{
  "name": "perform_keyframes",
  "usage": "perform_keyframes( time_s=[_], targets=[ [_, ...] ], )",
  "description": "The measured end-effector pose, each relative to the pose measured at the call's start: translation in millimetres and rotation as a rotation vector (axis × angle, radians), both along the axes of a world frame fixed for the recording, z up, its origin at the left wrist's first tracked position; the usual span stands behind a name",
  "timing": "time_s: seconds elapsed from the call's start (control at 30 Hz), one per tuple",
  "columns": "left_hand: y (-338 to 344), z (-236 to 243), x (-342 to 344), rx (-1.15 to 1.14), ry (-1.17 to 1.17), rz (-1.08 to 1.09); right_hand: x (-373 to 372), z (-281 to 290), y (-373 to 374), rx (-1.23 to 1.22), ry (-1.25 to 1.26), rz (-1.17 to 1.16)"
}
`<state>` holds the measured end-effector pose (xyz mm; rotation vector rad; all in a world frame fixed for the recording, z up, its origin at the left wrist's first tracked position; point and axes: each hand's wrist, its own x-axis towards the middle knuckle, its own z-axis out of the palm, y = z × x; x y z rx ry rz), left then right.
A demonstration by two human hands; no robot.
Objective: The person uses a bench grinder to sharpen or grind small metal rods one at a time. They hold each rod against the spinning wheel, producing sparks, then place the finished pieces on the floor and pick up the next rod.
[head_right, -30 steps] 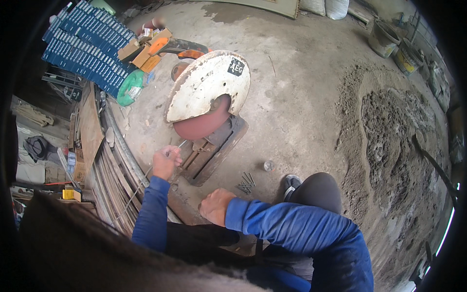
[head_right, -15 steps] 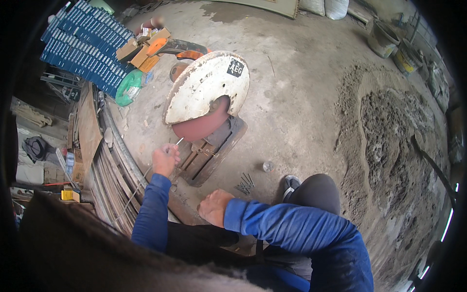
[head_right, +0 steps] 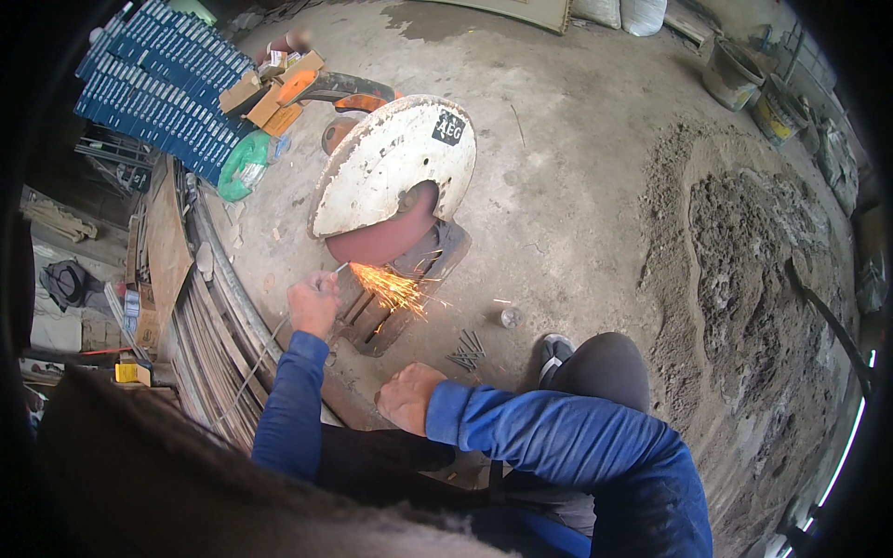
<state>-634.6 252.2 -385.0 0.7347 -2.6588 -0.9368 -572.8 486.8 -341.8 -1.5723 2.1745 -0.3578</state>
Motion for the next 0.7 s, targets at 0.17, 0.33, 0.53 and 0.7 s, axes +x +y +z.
perform_keyframes(
  time_s=[0.17, 0.33, 0.53, 0.7],
  targets=[
    [-1, 0, -1, -0.163, 0.061, -0.083, -1, 0, 1, -0.009, -0.018, 0.0],
    [-1, 1, -2, -0.252, 0.089, -0.109, 1, -2, 3, -0.017, 0.003, -0.015],
    [5, 8, 0, -0.376, 0.132, -0.125, 0, -5, 4, -0.076, -0.013, -0.02],
    [-1, 15, 7, -0.222, -0.029, -0.096, 1, 0, 5, -0.034, -0.022, 0.008]
  ],
)
